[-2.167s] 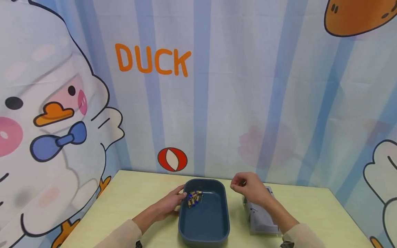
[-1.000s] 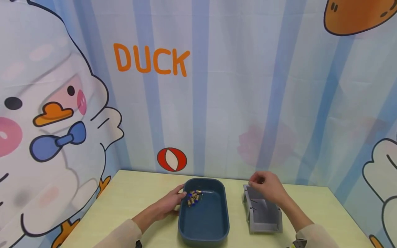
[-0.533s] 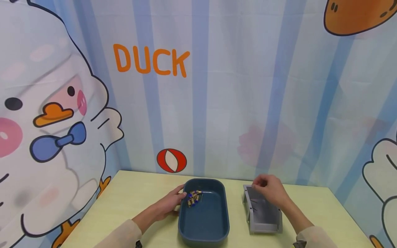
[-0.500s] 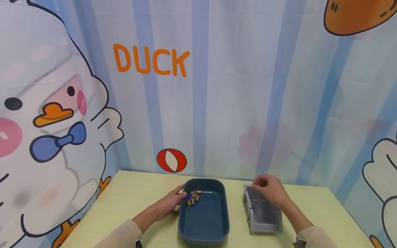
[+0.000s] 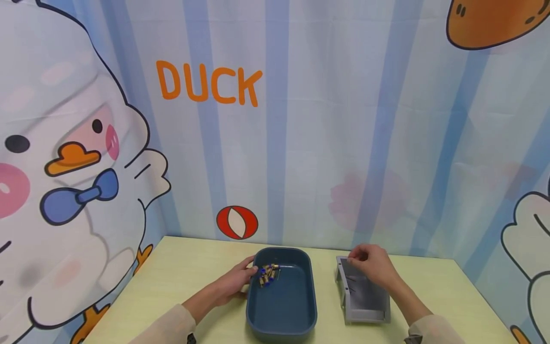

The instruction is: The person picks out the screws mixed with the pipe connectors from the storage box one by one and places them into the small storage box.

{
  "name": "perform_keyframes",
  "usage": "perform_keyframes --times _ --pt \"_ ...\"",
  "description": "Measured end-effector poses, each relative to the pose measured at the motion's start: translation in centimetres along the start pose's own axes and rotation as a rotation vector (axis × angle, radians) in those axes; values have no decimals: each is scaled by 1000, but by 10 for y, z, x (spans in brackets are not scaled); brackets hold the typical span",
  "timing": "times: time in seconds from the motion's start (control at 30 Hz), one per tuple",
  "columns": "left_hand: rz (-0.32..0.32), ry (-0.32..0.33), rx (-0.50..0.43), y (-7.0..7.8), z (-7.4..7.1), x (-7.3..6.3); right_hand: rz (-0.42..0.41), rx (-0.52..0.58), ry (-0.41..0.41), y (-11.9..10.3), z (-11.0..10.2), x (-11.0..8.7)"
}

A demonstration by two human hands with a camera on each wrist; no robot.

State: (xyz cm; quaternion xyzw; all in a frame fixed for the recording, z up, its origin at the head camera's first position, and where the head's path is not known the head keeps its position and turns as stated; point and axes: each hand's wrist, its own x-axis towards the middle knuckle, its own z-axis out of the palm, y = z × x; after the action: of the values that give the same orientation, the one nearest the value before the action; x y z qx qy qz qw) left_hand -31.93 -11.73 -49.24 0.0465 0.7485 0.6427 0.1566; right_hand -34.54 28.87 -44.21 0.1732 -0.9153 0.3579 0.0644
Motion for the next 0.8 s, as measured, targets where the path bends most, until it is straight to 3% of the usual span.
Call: perform_keyframes --times 0.8 --pt "-15 0 1 -1 0 2 -124 93 -13 -38 38 18"
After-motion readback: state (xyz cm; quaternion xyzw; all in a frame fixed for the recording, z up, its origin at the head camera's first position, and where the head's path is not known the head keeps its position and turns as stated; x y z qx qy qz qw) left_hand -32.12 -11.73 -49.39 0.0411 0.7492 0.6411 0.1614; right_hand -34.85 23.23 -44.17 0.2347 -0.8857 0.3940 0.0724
